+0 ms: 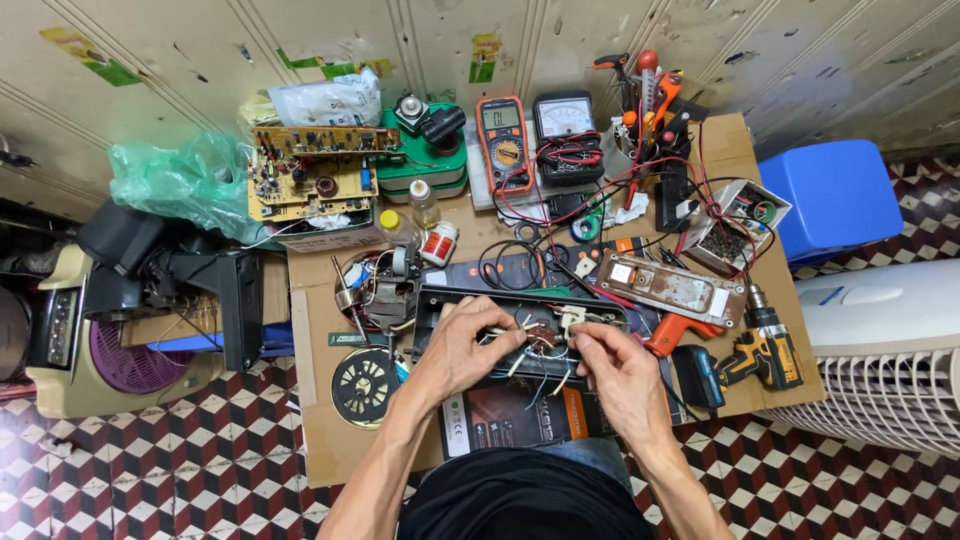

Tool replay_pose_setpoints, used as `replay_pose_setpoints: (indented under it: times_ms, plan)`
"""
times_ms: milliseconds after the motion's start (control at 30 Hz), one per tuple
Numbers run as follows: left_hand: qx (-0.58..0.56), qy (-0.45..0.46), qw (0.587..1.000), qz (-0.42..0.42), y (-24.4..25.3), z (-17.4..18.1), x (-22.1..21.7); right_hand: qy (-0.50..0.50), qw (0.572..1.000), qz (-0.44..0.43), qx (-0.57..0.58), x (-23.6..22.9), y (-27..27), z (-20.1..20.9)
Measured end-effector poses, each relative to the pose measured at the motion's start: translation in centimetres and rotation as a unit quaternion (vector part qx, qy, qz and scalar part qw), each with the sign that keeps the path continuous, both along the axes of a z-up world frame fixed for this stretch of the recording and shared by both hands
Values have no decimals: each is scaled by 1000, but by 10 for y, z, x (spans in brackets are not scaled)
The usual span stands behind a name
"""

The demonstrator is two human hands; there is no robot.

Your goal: The recorder is disassembling and repairing internal electronic components of an appliance at a workbench.

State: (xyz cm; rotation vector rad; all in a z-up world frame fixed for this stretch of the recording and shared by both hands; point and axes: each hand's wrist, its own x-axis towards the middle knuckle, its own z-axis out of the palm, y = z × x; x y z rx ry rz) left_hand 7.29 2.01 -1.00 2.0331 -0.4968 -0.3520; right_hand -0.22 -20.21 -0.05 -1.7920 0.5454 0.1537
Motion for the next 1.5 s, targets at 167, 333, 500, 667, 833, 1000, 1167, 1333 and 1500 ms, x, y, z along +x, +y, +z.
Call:
replay_pose_setpoints:
  times_ms: [167, 333, 500, 667, 833, 1000, 1167, 1333, 1500]
  plan:
    - [-3, -3, 1000, -5, 1, -3, -1, 23, 997, 4, 70, 7, 12, 7]
    - [-13, -5, 1000, -6, 0, -3, 0, -28, 996, 74, 50, 8, 9, -14]
    - [-18, 24, 1000, -9, 1, -5, -1, 25, 979, 142, -145, 18, 16, 23]
    - [-15, 55, 998, -8, 1, -11, 4, -74, 973, 159, -152, 19, 13, 26]
    - [-24, 68, 997, 4, 0, -10, 5, -66, 993, 100, -4, 18, 6, -11]
    - [-39, 106, 994, -11, 1, -1, 7, -72, 972, 7, 224, 23, 7, -8]
    - [-79, 40, 996, -21, 1, -6, 5, -98, 956, 14, 276, 27, 5, -16]
    - [-105, 18, 994, -31, 2, -14, 4, -98, 928, -6, 359, 30, 5, -20]
    - [-129, 34, 991, -7, 0, -3, 4, -71, 897, -68, 430, 29, 5, -21]
